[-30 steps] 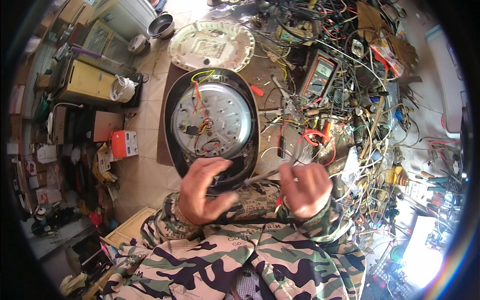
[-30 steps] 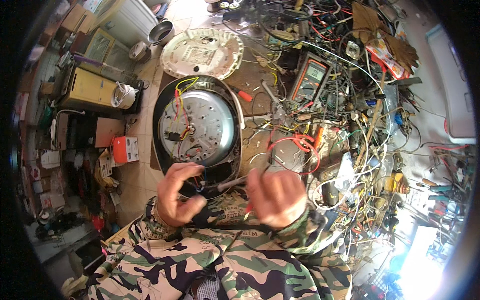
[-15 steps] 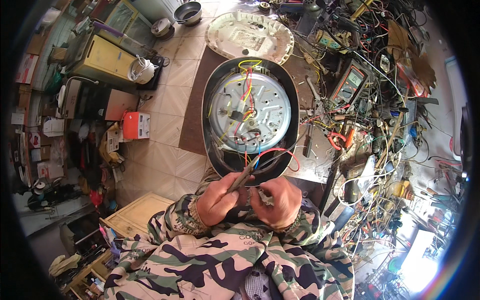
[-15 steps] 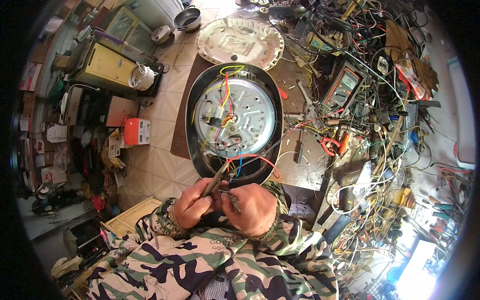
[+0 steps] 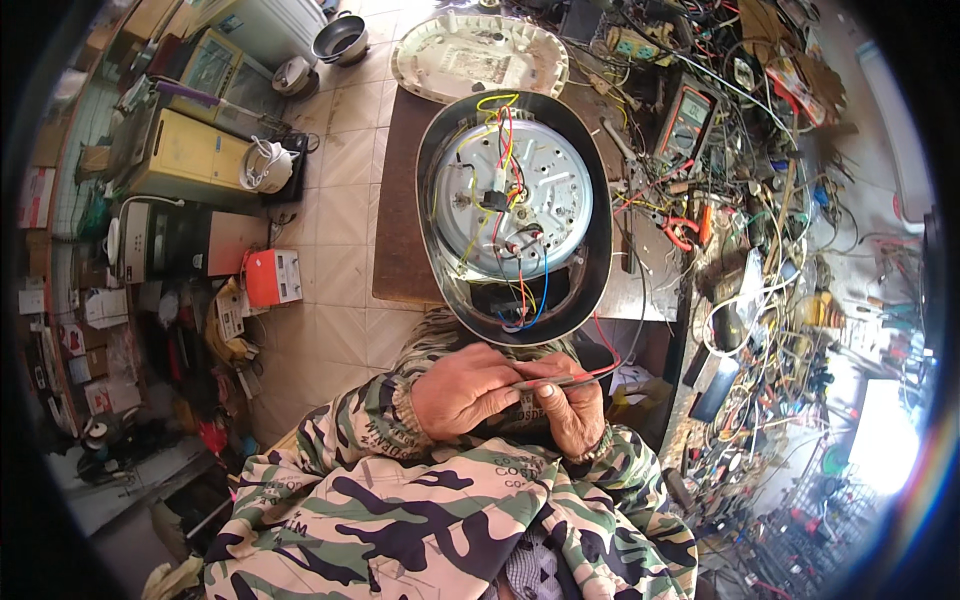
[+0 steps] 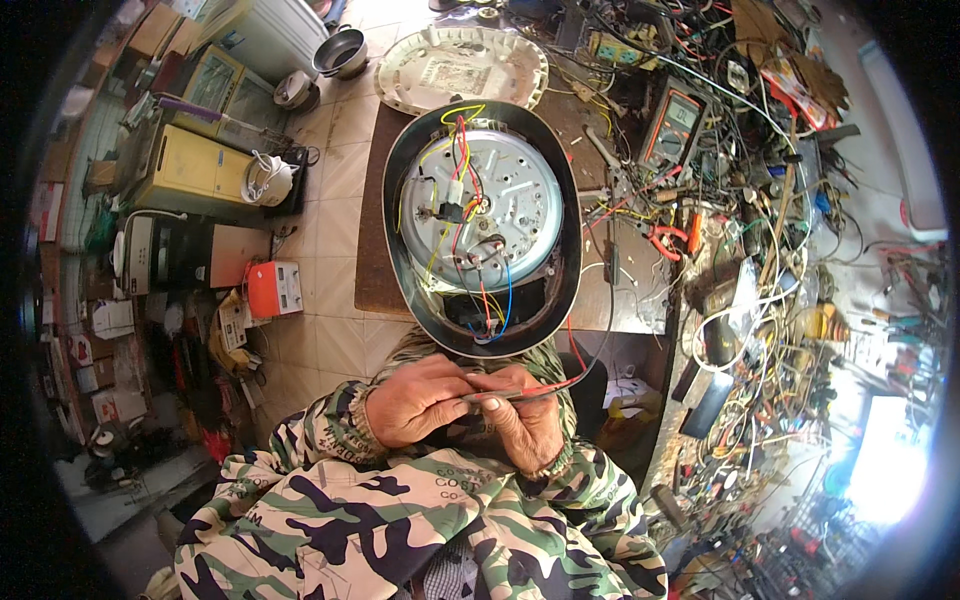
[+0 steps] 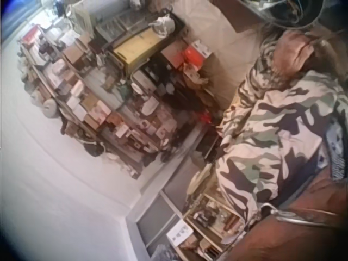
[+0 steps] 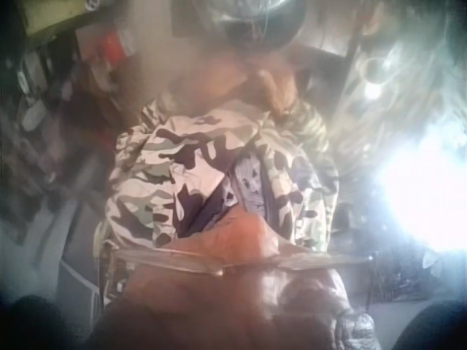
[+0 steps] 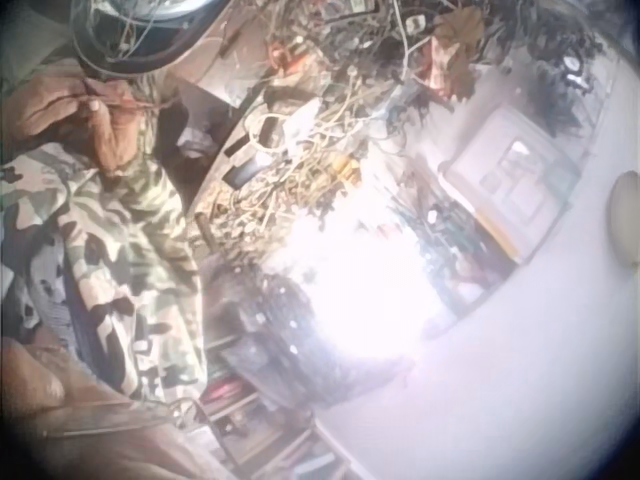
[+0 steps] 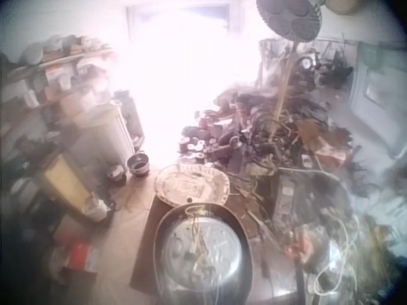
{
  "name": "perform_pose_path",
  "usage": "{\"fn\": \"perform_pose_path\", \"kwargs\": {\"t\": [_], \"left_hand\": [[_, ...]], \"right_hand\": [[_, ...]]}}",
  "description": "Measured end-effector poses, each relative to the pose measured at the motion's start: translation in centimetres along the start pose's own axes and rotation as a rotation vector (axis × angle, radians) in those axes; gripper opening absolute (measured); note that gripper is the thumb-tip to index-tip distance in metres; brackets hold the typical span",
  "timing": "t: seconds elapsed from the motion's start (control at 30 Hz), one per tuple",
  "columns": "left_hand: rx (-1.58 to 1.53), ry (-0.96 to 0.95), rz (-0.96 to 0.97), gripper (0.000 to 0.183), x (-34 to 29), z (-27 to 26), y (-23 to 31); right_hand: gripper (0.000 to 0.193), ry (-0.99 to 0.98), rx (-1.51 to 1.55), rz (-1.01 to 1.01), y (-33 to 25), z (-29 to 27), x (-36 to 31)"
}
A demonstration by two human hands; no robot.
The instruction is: The person removes the cover of a circular electronic device and uses a multimeter to test continuity across several internal wires. They probe different wire pairs and components while holding the device steady, then reposition the multimeter leads to check additional points.
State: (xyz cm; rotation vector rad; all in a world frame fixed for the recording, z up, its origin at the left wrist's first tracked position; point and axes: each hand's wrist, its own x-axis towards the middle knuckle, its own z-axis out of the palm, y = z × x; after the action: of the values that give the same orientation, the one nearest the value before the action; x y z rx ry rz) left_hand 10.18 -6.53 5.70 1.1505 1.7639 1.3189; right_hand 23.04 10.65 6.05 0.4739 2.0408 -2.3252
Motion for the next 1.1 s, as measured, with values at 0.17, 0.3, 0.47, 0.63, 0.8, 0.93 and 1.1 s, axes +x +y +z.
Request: {"fn": "perform_pose_path", "kwargs": {"t": [0.17, 0.3, 0.47, 0.63, 0.8, 0.93, 1.1], "left_hand": [[0.325, 0.061, 0.030, 0.019, -1.6, -1.0, 0.0], [0.494, 0.120, -0.065, 0.024, -3.2, -2.3, 0.0], [0.531, 0.256, -0.091, 0.022, -4.0, -4.3, -0.6], [0.541, 0.494, 0.052, 0.023, -2.3, -5.2, -1.1], [0.420, 0.531, 0.130, 0.021, 1.1, -6.3, -1.8], [-0.053, 0.471, 0.135, 0.020, 4.2, -7.0, -4.1], [-0.306, 0.455, 0.011, 0.028, 5.5, -8.5, -3.0]], "right_hand": [[0.034, 0.121, -0.003, 0.089, 2.0, 1.3, -1.9], [0.037, 0.200, 0.193, 0.125, 2.6, 1.3, -3.2], [0.020, 0.283, 0.405, 0.051, 3.1, 0.4, -4.5], [0.018, 0.457, 0.563, -0.088, 2.9, 0.7, -4.2], [0.015, 0.445, 0.617, -0.055, 3.9, 1.0, -4.4], [0.024, 0.429, 0.601, -0.039, 5.1, 1.3, -3.9], [0.014, 0.502, 0.412, -0.015, 4.5, 1.4, -2.1]]}}
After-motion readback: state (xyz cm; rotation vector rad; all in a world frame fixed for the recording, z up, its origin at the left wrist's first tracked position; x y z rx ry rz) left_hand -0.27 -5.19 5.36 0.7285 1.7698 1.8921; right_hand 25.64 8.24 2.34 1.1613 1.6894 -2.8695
